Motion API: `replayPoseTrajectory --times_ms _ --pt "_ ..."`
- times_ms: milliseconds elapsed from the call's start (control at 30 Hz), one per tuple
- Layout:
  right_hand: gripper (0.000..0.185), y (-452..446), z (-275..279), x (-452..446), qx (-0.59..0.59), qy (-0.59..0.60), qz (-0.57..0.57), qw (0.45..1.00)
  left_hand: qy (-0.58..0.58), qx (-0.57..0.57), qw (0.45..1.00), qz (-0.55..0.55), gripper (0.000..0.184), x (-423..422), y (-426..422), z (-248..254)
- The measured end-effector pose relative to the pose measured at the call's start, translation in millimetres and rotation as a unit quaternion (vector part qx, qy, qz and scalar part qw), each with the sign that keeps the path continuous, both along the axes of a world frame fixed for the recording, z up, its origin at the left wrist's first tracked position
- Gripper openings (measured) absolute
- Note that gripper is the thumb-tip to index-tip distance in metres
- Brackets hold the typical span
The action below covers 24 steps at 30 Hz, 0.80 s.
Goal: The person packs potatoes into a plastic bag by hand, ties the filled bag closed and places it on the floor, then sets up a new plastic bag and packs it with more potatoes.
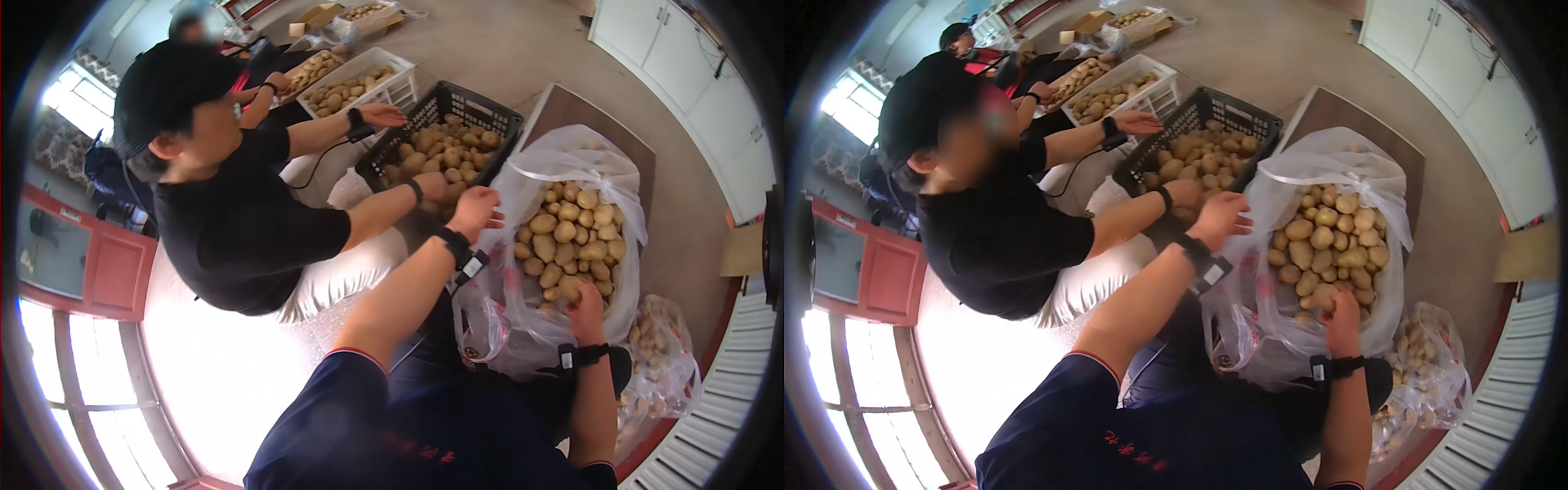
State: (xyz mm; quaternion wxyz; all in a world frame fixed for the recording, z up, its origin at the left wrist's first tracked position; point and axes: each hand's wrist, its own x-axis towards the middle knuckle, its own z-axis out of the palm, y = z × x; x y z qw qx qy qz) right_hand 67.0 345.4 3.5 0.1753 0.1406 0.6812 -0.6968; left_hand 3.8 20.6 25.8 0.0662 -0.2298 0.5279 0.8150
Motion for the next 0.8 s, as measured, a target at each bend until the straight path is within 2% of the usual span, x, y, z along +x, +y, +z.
replayPoseTrajectory --times_ms 100,300,433,500,567,800 --pt "0.042 -7 11 -5 -0.137 -0.037 0.024 0.99 0.011 -0.021 0.999 -0.03 0.033 3 12 0" --pt "0.045 -50 36 -9 -0.09 0.021 0.114 0.989 -0.027 -0.053 0.974 -0.217 0.038 18 41 16" --pt "0.045 -76 48 -7 -0.053 0.05 0.14 0.987 -0.035 -0.058 0.962 -0.264 0.038 26 50 23" --pt "0.043 -83 45 -7 -0.036 0.08 0.13 0.988 0.0 0.067 0.938 -0.341 0.037 29 50 29" --pt "0.042 -82 27 -11 -0.034 0.085 0.13 0.987 0.013 0.064 0.932 -0.357 0.036 25 52 13" --pt "0.03 -74 32 -7 0.004 0.099 0.095 0.99 0.003 0.057 0.941 -0.335 0.034 19 51 6"
